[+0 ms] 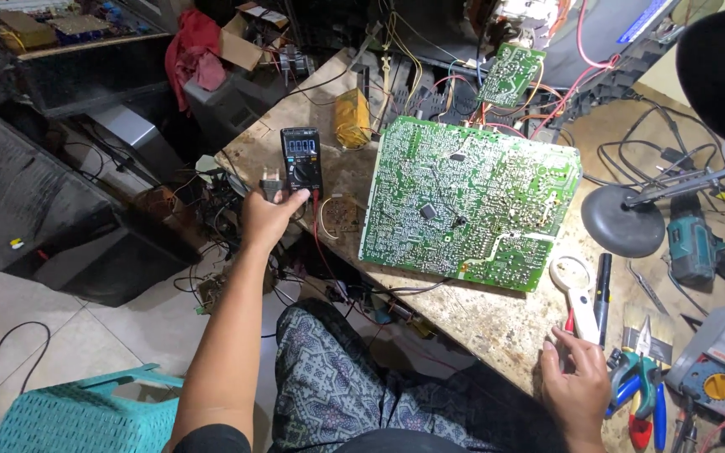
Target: Troubleshooting and repairing a large circuit board using a multimeter and soldering iron.
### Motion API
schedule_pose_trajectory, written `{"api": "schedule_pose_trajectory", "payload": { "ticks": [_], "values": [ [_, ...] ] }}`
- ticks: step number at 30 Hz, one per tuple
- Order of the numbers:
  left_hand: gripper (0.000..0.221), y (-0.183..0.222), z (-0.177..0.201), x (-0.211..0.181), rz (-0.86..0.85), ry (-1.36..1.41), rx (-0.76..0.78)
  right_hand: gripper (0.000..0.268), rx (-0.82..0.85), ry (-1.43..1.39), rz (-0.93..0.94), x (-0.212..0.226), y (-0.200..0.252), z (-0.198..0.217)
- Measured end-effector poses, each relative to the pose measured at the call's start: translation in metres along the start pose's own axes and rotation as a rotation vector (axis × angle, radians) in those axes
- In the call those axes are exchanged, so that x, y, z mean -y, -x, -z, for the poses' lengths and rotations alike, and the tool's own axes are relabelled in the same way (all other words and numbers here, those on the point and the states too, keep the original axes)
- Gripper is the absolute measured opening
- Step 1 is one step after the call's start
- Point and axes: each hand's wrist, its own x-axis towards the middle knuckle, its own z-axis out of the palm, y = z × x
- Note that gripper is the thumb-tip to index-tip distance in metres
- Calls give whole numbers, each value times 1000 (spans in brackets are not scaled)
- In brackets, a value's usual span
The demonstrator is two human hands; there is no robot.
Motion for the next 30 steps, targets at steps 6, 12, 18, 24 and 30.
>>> {"api": "schedule_pose_trajectory", "payload": {
  "ticks": [6,12,18,24,30],
  "values": [
    [29,-2,7,-17,115,-35,233,39,43,-1,-78,13,-2,6],
    [44,-8,-6,7,125,-74,124,38,14,3,-16,-4,-1,-3],
    [39,2,-4,-15,66,-90,194,31,-183,-29,113,-4,0,-7],
    [51,-21,-26,16,-23,-280,68,28,-197,-64,98,14,-1,6],
    [48,-14,-22,14,84,-163,49,27,-151,-179,74,18,-2,10]
  ]
}}
